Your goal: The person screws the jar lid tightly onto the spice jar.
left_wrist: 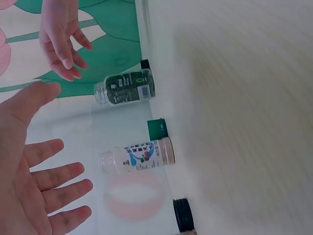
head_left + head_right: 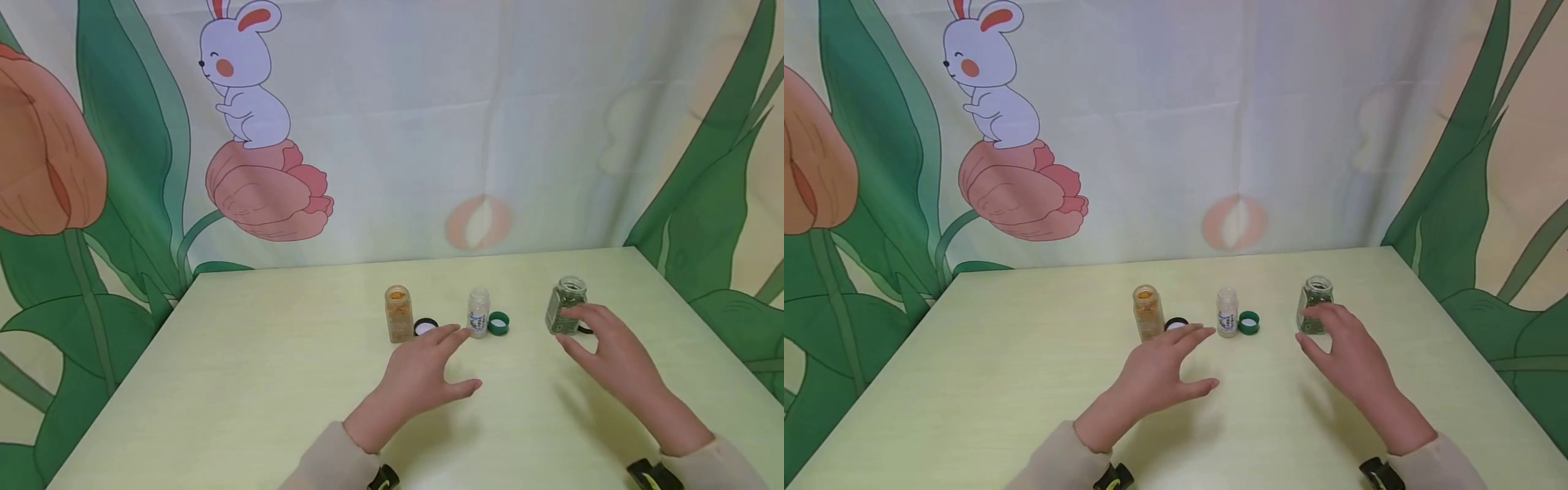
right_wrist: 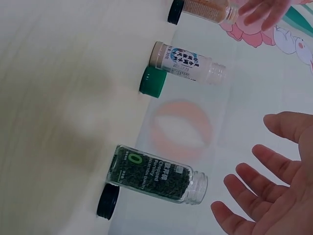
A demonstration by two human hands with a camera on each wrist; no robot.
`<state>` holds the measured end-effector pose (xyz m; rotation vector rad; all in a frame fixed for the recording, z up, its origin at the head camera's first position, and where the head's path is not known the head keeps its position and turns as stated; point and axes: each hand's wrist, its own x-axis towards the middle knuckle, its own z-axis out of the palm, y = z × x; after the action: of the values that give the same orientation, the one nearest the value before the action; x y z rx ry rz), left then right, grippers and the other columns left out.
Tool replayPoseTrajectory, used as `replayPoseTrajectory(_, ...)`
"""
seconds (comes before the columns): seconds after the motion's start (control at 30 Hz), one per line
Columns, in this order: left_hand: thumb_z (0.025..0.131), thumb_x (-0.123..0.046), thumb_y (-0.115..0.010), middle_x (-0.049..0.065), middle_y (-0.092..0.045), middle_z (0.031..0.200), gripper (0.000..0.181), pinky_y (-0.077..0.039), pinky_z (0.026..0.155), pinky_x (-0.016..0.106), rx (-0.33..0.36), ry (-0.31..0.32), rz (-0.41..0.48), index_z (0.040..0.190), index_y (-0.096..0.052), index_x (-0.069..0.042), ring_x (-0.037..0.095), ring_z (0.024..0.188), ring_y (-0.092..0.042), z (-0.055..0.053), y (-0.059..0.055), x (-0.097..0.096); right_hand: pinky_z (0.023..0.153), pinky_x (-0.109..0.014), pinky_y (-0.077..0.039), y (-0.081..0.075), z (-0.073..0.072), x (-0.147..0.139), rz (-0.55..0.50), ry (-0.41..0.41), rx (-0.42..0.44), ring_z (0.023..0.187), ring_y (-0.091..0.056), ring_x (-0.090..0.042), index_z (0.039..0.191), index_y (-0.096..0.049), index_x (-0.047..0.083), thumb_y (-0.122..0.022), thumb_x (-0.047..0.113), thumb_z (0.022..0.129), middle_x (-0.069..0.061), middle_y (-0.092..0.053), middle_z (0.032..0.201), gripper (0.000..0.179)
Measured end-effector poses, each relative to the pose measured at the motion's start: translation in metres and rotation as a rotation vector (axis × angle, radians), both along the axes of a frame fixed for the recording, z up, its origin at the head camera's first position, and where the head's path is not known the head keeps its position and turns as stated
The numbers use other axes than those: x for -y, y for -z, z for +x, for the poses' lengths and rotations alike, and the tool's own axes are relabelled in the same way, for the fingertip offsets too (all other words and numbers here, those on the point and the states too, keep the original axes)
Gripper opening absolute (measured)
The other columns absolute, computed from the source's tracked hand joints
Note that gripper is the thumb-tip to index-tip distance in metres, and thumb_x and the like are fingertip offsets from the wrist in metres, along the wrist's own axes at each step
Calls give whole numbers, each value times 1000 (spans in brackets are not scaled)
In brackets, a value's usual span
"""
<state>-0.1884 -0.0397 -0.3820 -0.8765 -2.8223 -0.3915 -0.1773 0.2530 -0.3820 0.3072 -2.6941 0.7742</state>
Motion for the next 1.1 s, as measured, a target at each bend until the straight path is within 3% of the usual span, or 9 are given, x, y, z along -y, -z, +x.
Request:
replayPoseTrajectory(0.33,94,-41,-74,-1,-61,148,61,-61,86,33,89,24,71,148,-52,-24,19,129,-64,0,3,-22,98,-65,-48,5,2,-8,-13,66,23,119,-58,-48,130,-59,-7,-70,14,97,-33,-58,133,41)
replayPoseTrajectory(0.7,98,-37,-70,-4,-58,152,59,-55,105,33,218,60,148,151,-50,-21,17,139,-57,-5,2,-46,105,-69,-42,8,-4,-15,-45,95,105,127,-48,-55,138,-48,-15,-69,15,97,-40,-51,136,55)
replayPoseTrajectory(1.1,99,-36,-68,-2,-56,154,61,-52,110,32,299,77,236,153,-47,-19,19,139,-57,-12,5,-70,111,-74,-34,14,-16,-24,-52,125,209,136,-35,-60,148,-33,-15,-66,17,97,-44,-36,148,69)
